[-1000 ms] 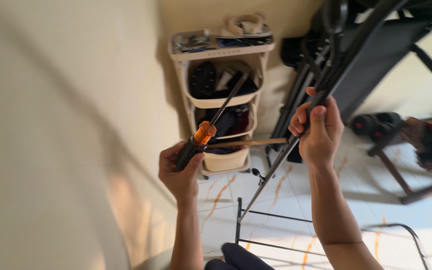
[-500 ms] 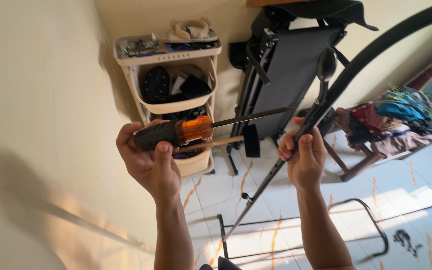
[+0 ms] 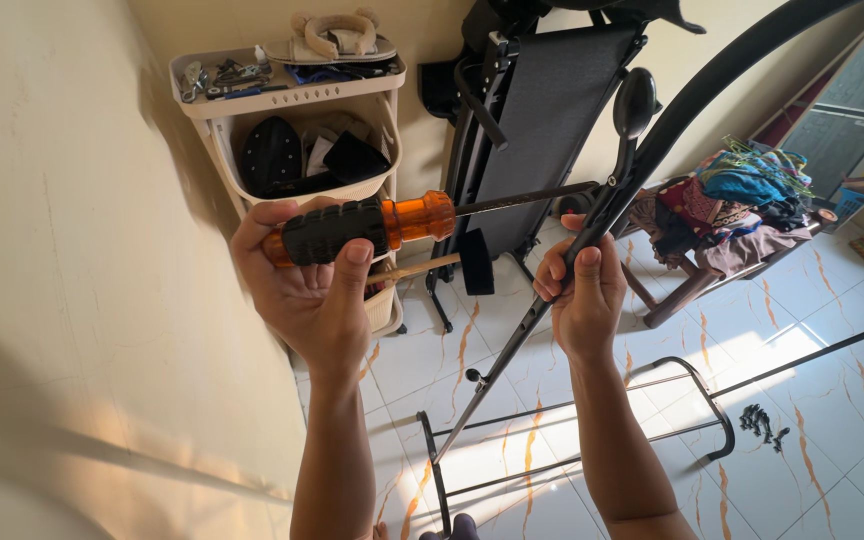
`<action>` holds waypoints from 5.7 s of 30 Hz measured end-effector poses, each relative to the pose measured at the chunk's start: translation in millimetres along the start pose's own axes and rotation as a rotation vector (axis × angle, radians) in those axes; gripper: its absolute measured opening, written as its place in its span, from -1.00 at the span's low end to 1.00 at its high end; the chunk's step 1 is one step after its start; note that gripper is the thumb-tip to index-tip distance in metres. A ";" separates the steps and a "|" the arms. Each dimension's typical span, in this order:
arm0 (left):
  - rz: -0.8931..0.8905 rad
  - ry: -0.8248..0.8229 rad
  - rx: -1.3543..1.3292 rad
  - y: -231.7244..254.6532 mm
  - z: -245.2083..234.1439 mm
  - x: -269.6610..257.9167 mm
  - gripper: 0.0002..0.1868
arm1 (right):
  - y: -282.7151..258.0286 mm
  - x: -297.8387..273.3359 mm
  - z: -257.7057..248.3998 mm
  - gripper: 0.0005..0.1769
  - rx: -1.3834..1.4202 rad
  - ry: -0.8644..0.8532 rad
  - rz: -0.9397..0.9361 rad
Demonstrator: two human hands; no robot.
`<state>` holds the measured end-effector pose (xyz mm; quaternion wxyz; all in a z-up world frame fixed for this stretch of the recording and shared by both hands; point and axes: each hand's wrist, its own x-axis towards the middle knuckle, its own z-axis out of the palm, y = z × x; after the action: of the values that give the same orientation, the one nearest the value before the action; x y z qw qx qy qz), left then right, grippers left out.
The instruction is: The person assembles a metal frame by inserting plastic feet into the ends of the vertical poles and tightening them with a screwdriver. The person handles the frame, plastic feet, and screwdriver throughout the process.
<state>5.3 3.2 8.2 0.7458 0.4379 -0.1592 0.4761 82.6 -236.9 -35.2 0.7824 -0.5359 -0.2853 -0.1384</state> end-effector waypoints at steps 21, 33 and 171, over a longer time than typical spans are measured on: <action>0.066 -0.058 -0.025 -12.6 7.2 4.5 -0.44 | 7.9 5.9 -1.3 -0.48 -0.052 0.034 -0.003; 0.153 -0.098 0.184 2.7 14.3 -2.5 -0.43 | 11.4 6.0 -1.7 -0.49 -0.086 0.040 -0.040; 0.076 -0.286 0.535 40.9 -30.6 13.0 -0.40 | 40.9 3.2 17.7 -0.68 -0.172 0.093 -0.092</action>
<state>-28.4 42.0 19.9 0.5559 0.6750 -0.1479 0.4621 101.2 -204.6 -59.7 0.7389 -0.5803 -0.2600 -0.2228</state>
